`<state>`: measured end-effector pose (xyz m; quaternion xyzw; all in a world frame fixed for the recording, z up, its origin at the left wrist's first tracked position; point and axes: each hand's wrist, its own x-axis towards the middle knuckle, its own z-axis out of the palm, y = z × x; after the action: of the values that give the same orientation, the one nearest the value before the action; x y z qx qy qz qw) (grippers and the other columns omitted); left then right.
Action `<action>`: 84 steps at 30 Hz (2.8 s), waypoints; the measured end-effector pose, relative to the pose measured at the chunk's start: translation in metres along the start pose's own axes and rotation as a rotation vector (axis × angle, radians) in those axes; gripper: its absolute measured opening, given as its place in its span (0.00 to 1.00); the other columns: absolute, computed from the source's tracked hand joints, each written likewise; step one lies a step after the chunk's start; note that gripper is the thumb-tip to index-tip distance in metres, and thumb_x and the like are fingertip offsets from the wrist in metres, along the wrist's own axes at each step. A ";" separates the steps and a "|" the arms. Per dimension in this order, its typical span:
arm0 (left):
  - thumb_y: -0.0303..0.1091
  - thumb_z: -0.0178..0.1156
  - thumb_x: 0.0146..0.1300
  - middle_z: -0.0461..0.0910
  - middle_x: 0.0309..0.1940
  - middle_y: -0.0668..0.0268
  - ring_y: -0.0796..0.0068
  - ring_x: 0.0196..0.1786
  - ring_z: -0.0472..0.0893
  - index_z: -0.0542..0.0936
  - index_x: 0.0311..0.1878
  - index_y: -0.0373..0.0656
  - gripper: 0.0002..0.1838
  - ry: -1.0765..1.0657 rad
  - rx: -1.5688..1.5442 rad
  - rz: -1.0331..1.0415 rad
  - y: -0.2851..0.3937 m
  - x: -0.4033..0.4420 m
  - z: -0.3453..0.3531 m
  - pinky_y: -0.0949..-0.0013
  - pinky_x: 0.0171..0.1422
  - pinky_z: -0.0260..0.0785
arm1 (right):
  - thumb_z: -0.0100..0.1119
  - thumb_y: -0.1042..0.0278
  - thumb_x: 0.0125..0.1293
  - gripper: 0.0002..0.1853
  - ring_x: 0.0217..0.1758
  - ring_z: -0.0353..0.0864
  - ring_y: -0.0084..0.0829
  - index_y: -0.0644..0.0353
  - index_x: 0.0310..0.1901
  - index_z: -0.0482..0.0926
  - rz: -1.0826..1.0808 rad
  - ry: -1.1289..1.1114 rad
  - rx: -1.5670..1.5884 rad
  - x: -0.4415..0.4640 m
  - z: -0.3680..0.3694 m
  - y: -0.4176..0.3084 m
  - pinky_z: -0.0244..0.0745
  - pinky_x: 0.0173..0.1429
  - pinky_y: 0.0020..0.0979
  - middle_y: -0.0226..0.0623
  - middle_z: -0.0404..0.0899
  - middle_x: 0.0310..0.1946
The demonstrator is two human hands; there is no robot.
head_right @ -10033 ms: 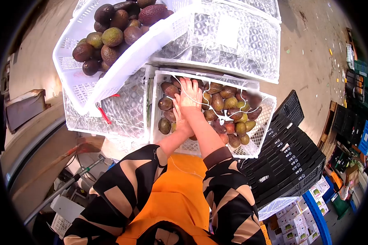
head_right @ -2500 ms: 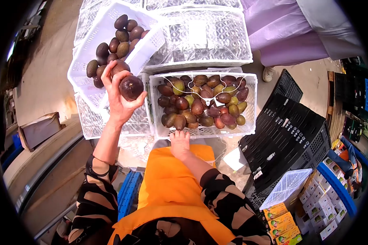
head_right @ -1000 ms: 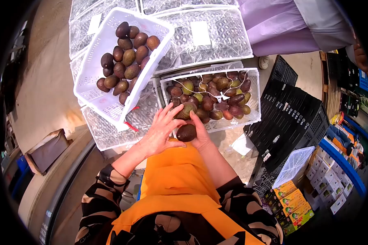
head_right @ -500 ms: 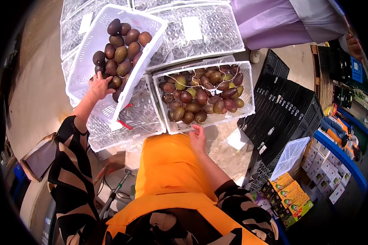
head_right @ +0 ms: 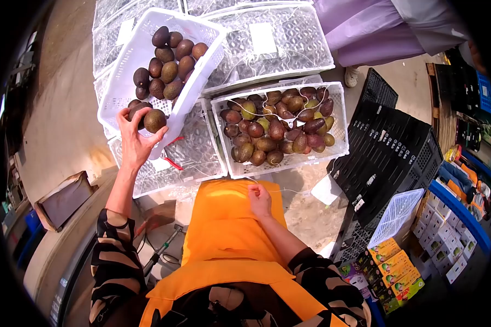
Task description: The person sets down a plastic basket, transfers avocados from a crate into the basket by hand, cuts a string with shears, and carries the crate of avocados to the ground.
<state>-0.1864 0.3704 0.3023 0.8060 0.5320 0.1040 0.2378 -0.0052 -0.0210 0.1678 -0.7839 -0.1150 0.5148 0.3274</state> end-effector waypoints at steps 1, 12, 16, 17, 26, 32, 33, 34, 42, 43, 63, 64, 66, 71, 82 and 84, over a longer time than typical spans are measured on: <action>0.46 0.83 0.37 0.62 0.61 0.46 0.43 0.66 0.64 0.82 0.52 0.50 0.34 0.085 -0.056 0.064 0.031 -0.018 -0.005 0.47 0.70 0.63 | 0.59 0.74 0.69 0.07 0.35 0.81 0.19 0.61 0.46 0.80 0.007 0.001 -0.023 0.007 -0.005 0.007 0.77 0.41 0.22 0.28 0.82 0.37; 0.27 0.68 0.54 0.70 0.64 0.55 0.48 0.72 0.64 0.80 0.55 0.53 0.23 0.107 0.244 0.256 -0.037 0.083 0.050 0.50 0.70 0.61 | 0.61 0.70 0.68 0.07 0.32 0.81 0.20 0.60 0.45 0.82 -0.009 -0.050 -0.035 0.009 0.006 -0.023 0.77 0.39 0.25 0.30 0.83 0.31; 0.41 0.78 0.46 0.52 0.77 0.55 0.42 0.80 0.48 0.69 0.68 0.69 0.44 -0.411 0.869 0.312 -0.102 0.117 0.060 0.29 0.70 0.56 | 0.60 0.72 0.70 0.07 0.34 0.82 0.20 0.62 0.46 0.81 0.064 -0.085 -0.093 -0.001 0.008 -0.020 0.78 0.41 0.24 0.30 0.83 0.34; 0.45 0.80 0.44 0.52 0.77 0.56 0.42 0.79 0.48 0.66 0.70 0.69 0.48 -0.389 0.881 0.321 -0.110 0.117 0.068 0.30 0.68 0.60 | 0.59 0.73 0.70 0.07 0.35 0.83 0.21 0.63 0.47 0.80 0.088 -0.101 -0.095 -0.002 0.012 -0.022 0.79 0.42 0.24 0.31 0.83 0.36; 0.50 0.81 0.37 0.62 0.64 0.59 0.46 0.68 0.63 0.71 0.61 0.65 0.44 -0.374 0.937 0.251 -0.111 0.141 0.087 0.44 0.51 0.74 | 0.58 0.74 0.70 0.07 0.37 0.83 0.21 0.64 0.48 0.80 0.118 -0.202 -0.036 -0.018 0.046 0.000 0.81 0.43 0.24 0.33 0.83 0.37; 0.59 0.71 0.52 0.76 0.53 0.55 0.58 0.58 0.77 0.77 0.60 0.46 0.37 -0.194 0.282 -0.045 -0.136 0.130 0.045 0.55 0.53 0.75 | 0.58 0.74 0.70 0.07 0.36 0.83 0.22 0.64 0.47 0.80 0.133 -0.171 0.008 -0.017 0.029 0.009 0.81 0.43 0.24 0.34 0.83 0.37; 0.61 0.69 0.54 0.78 0.52 0.55 0.58 0.55 0.79 0.77 0.61 0.44 0.38 -0.135 0.075 -0.181 -0.157 0.130 0.039 0.56 0.53 0.75 | 0.58 0.73 0.70 0.07 0.35 0.83 0.22 0.64 0.47 0.80 0.154 -0.180 -0.010 -0.017 0.026 0.014 0.81 0.42 0.24 0.34 0.83 0.37; 0.62 0.67 0.57 0.79 0.54 0.55 0.58 0.53 0.81 0.75 0.64 0.41 0.40 -0.144 -0.190 -0.335 -0.175 0.126 0.029 0.57 0.54 0.75 | 0.58 0.73 0.70 0.08 0.35 0.83 0.22 0.64 0.47 0.80 0.168 -0.187 -0.031 -0.015 0.021 0.019 0.80 0.42 0.24 0.34 0.83 0.36; 0.74 0.45 0.64 0.69 0.65 0.46 0.36 0.68 0.70 0.78 0.46 0.30 0.45 -0.495 -1.896 -0.304 0.032 -0.022 0.013 0.40 0.72 0.64 | 0.60 0.70 0.69 0.08 0.32 0.83 0.23 0.63 0.46 0.80 0.149 -0.209 -0.183 -0.010 0.003 0.024 0.79 0.39 0.27 0.34 0.83 0.34; 0.75 0.45 0.64 0.69 0.63 0.46 0.38 0.68 0.70 0.79 0.48 0.31 0.46 -0.546 -1.847 -0.260 0.057 -0.039 0.041 0.43 0.72 0.65 | 0.60 0.71 0.69 0.08 0.32 0.83 0.24 0.63 0.46 0.80 0.157 -0.218 -0.183 -0.009 0.002 0.021 0.79 0.39 0.27 0.34 0.83 0.34; 0.66 0.61 0.58 0.82 0.54 0.44 0.47 0.57 0.83 0.66 0.71 0.49 0.43 -0.536 0.069 -0.444 -0.124 0.067 0.190 0.50 0.63 0.73 | 0.59 0.70 0.68 0.08 0.32 0.83 0.25 0.61 0.46 0.81 -0.005 -0.082 -0.381 0.006 -0.015 0.019 0.79 0.41 0.28 0.34 0.84 0.33; 0.68 0.61 0.56 0.83 0.50 0.45 0.47 0.55 0.84 0.68 0.70 0.50 0.44 -0.589 0.063 -0.409 -0.114 0.071 0.172 0.51 0.59 0.77 | 0.60 0.70 0.68 0.07 0.32 0.82 0.25 0.61 0.46 0.81 -0.015 -0.046 -0.379 0.005 -0.020 0.023 0.79 0.41 0.28 0.34 0.84 0.33; 0.68 0.64 0.56 0.85 0.44 0.54 0.60 0.47 0.87 0.77 0.61 0.45 0.40 -0.594 -0.132 -0.501 -0.077 0.083 0.122 0.56 0.49 0.83 | 0.60 0.69 0.68 0.07 0.32 0.83 0.26 0.59 0.45 0.81 -0.009 -0.007 -0.387 0.002 -0.025 0.029 0.79 0.41 0.29 0.35 0.84 0.31; 0.65 0.63 0.62 0.83 0.37 0.61 0.75 0.40 0.82 0.80 0.49 0.37 0.34 -0.183 -1.092 -0.530 -0.030 0.059 0.045 0.68 0.49 0.75 | 0.62 0.67 0.64 0.07 0.34 0.86 0.33 0.54 0.43 0.83 -0.024 0.038 -0.565 -0.006 -0.022 0.020 0.80 0.43 0.33 0.35 0.86 0.32; 0.34 0.65 0.67 0.77 0.51 0.60 0.64 0.51 0.80 0.75 0.58 0.42 0.18 -0.069 -0.515 -0.114 0.015 0.049 0.038 0.61 0.52 0.76 | 0.60 0.63 0.64 0.08 0.38 0.86 0.38 0.54 0.41 0.84 -0.011 0.004 -0.595 0.008 -0.035 0.008 0.79 0.44 0.38 0.37 0.86 0.34; 0.42 0.65 0.66 0.75 0.56 0.53 0.52 0.58 0.75 0.73 0.60 0.42 0.23 -0.037 0.203 -0.096 -0.067 0.089 0.053 0.51 0.58 0.74 | 0.60 0.63 0.64 0.08 0.37 0.86 0.38 0.54 0.40 0.84 -0.040 0.007 -0.622 0.009 -0.033 0.007 0.79 0.44 0.38 0.37 0.86 0.33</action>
<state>-0.1817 0.4588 0.2158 0.8014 0.5732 0.0230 0.1693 0.0268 -0.0343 0.1654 -0.8459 -0.2812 0.4457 0.0823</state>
